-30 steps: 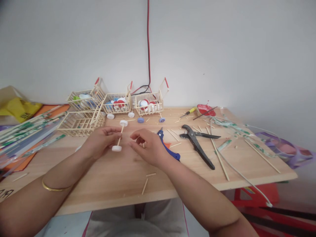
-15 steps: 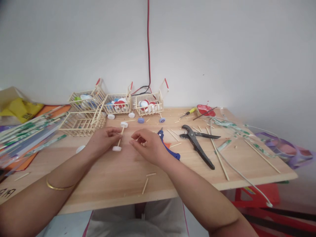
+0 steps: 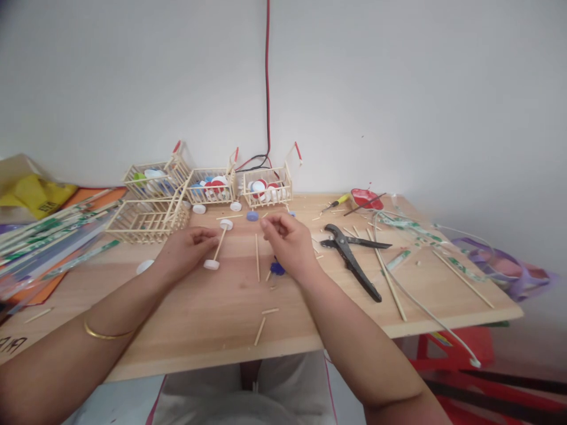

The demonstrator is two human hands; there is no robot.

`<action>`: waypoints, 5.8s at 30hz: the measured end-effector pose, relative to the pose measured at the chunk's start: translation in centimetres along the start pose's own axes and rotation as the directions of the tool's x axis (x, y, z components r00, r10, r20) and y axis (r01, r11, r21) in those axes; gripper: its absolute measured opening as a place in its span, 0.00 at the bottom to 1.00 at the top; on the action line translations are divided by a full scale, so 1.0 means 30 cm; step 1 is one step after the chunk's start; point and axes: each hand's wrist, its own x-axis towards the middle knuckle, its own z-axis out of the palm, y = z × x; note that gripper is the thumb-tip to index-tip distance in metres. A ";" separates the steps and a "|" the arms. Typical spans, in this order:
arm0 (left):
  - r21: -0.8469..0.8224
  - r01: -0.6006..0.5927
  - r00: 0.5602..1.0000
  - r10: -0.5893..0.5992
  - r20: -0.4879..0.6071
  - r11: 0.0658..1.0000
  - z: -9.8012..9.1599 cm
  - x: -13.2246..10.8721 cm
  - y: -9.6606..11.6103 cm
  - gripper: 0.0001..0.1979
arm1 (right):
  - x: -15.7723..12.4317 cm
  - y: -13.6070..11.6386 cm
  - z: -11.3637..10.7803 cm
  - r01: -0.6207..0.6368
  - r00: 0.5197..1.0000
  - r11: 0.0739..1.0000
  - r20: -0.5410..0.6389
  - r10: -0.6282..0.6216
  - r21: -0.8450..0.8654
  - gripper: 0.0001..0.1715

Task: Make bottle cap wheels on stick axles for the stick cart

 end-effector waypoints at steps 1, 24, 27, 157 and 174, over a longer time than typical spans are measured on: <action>0.042 -0.018 1.000 0.018 -0.002 0.999 -0.002 -0.002 0.003 0.07 | 0.007 0.003 -0.010 -0.012 0.999 1.000 -0.036 0.012 -0.016 0.13; 0.336 -0.151 0.988 0.139 0.060 0.929 0.010 -0.020 0.005 0.13 | -0.051 0.033 0.060 0.253 0.930 0.504 0.351 0.109 -0.826 0.11; 0.340 -0.149 0.989 0.137 0.060 0.928 0.010 -0.025 0.011 0.13 | -0.042 0.023 0.056 0.211 0.939 0.538 0.323 0.121 -0.816 0.10; 0.546 -0.351 0.926 0.370 0.080 0.761 0.030 -0.017 -0.030 0.29 | -0.044 0.011 0.056 0.274 0.918 0.519 0.381 0.109 -0.809 0.10; 0.527 -0.382 0.922 0.356 0.154 0.759 0.035 0.000 -0.047 0.27 | -0.024 0.011 0.038 0.189 0.957 0.836 0.286 -0.040 -0.515 0.07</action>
